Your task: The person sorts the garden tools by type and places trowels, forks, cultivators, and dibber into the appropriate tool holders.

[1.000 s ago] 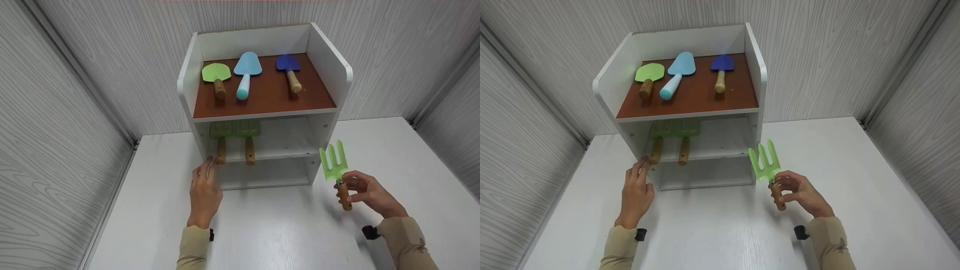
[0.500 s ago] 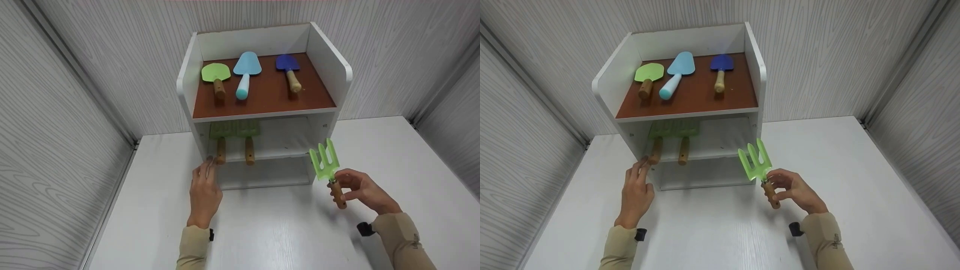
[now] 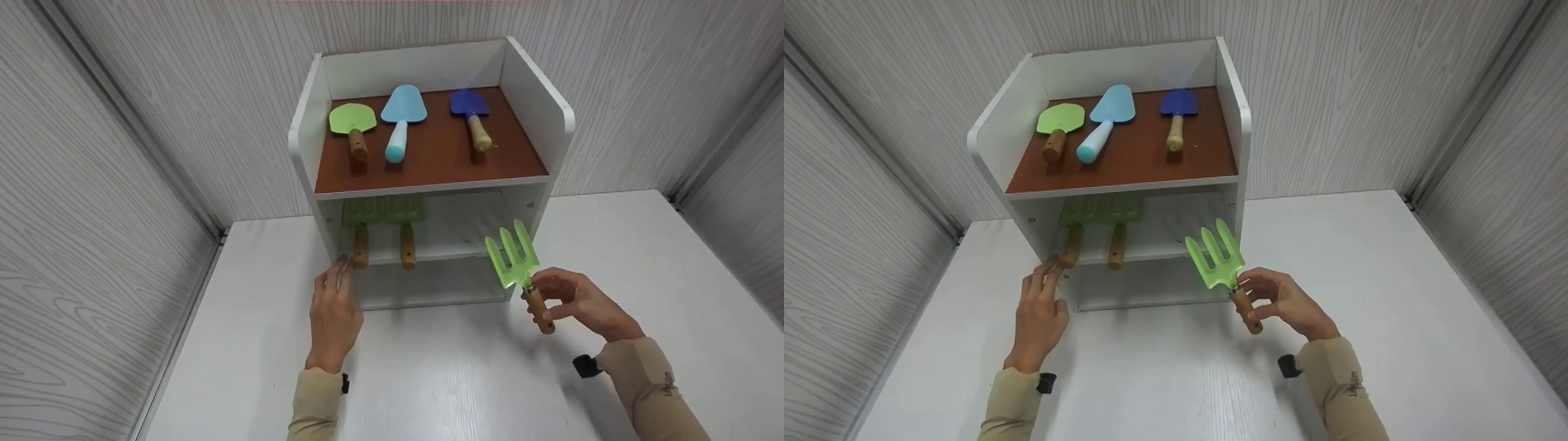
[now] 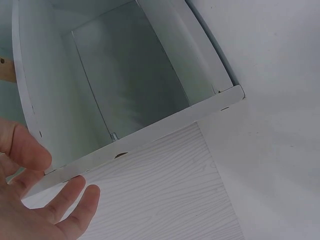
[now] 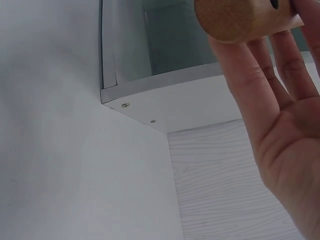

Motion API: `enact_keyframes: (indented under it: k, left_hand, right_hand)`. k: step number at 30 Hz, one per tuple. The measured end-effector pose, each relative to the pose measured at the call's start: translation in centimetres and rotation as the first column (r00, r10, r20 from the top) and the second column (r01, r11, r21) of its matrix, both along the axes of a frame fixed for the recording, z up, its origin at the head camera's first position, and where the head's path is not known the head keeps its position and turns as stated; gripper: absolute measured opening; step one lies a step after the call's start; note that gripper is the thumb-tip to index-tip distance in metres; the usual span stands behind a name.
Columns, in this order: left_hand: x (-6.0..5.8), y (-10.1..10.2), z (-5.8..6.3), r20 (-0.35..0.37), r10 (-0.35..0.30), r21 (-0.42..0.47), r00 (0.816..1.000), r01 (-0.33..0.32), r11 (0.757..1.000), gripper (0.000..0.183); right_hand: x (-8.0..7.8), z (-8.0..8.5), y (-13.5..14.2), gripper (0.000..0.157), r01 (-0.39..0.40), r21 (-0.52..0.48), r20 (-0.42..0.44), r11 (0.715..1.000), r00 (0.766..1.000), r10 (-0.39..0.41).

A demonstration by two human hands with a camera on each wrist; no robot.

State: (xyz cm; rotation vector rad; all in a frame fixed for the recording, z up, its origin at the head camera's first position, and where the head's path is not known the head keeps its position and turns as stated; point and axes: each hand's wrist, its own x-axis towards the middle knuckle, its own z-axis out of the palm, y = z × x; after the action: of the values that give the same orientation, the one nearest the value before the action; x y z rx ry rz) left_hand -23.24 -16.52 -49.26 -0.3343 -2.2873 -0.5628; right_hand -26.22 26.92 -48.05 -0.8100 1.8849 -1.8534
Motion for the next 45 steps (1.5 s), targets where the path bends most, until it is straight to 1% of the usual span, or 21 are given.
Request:
enact_keyframes:
  k: [5, 8, 12, 20, 29, 34, 41, 45]
  left_hand:
    - [-0.1, 0.0, 0.1, -0.001, 0.000, -0.001, 1.000, 0.000, 1.000, 0.058]
    - [-0.2, 0.0, 0.2, 0.005, -0.004, -0.005, 1.000, 0.004, 1.000, 0.054]
    - [-0.2, 0.0, 0.3, 0.007, -0.003, -0.007, 1.000, 0.003, 1.000, 0.048]
    - [-0.1, 0.0, 0.3, 0.008, 0.005, -0.007, 1.000, -0.005, 1.000, 0.052]
    - [-0.2, 0.0, 0.3, 0.008, 0.006, 0.001, 1.000, -0.006, 1.000, 0.053]
    - [-0.1, 0.0, 0.2, 0.008, 0.009, -0.006, 1.000, -0.009, 1.000, 0.056]
    - [0.1, 0.1, 0.3, 0.019, 0.008, 0.003, 1.000, -0.008, 1.000, 0.052]
    - [0.0, 0.1, 0.3, 0.024, 0.008, 0.012, 1.000, -0.008, 1.000, 0.052]
  right_hand:
    - [-0.3, 0.6, -0.6, 0.054, 0.016, 0.022, -0.029, 1.000, 0.999, -0.016]
    - [-0.4, 0.9, -0.9, 0.055, 0.029, 0.032, -0.023, 0.999, 0.999, -0.028]
    - [-0.4, 1.2, -1.3, 0.057, 0.054, 0.050, -0.008, 0.997, 0.999, -0.054]
    - [-0.5, 1.9, -2.0, 0.062, 0.098, 0.082, 0.031, 0.992, 0.994, -0.100]
    - [-0.7, 2.7, -2.9, 0.059, 0.127, 0.069, 0.058, 0.989, 0.990, -0.131]
    - [-0.6, 3.2, -3.5, 0.058, 0.161, 0.080, 0.076, 0.984, 0.983, -0.167]
    - [-0.7, 4.2, -4.7, 0.057, 0.214, 0.082, 0.107, 0.973, 0.969, -0.222]
    - [-0.9, 4.8, -5.5, 0.061, 0.233, 0.082, 0.115, 0.969, 0.964, -0.242]
